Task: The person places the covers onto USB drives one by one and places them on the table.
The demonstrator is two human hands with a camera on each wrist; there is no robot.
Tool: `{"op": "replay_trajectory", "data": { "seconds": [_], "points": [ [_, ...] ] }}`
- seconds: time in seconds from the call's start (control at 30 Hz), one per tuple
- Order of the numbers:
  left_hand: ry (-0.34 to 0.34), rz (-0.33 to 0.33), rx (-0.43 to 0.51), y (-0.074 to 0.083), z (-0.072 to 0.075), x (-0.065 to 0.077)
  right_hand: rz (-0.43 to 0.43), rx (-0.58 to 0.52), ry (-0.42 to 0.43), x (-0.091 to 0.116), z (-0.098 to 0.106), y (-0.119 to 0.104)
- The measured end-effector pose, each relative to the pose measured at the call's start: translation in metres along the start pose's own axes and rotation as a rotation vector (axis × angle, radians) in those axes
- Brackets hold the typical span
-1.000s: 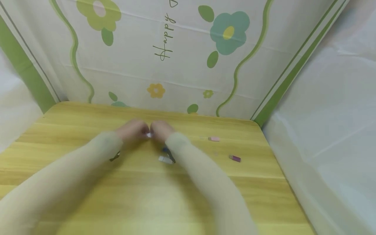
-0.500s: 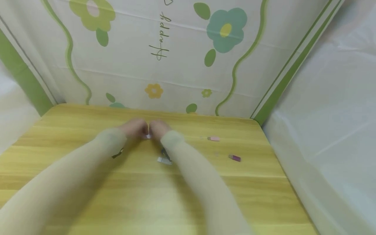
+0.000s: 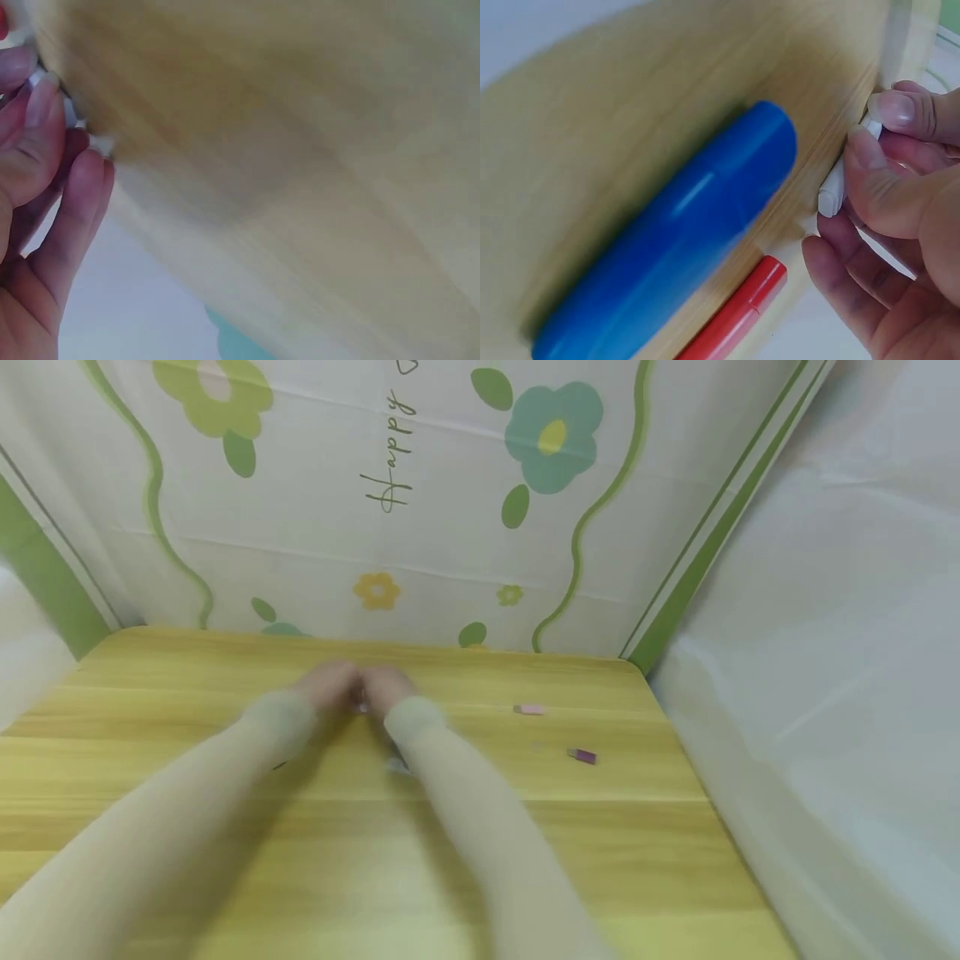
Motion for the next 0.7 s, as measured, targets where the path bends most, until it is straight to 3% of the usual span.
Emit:
{"op": "replay_trajectory", "data": {
  "seconds": [0.13,0.47,0.7],
  "points": [
    [0.036,-0.020,-0.032,0.004,0.006,0.004,-0.021,-0.016,0.010,0.000,0.002,-0.001],
    [0.026,-0.030,-0.054,0.002,0.003,0.002,-0.015,-0.030,0.019,0.002,0.001,0.002],
    [0.013,-0.016,-0.005,-0.007,-0.003,0.006,-0.023,-0.054,0.019,0.007,0.002,-0.001]
  ]
}}
Point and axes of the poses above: each hand's wrist, its own x-axis away from the middle knuckle, its own z-axis out of the back of the hand, y = z × x, the point moved 10 cm from there along -x, towards the middle knuckle, and after that the axes turned 1 degree about -z, right-handed, at the moved point
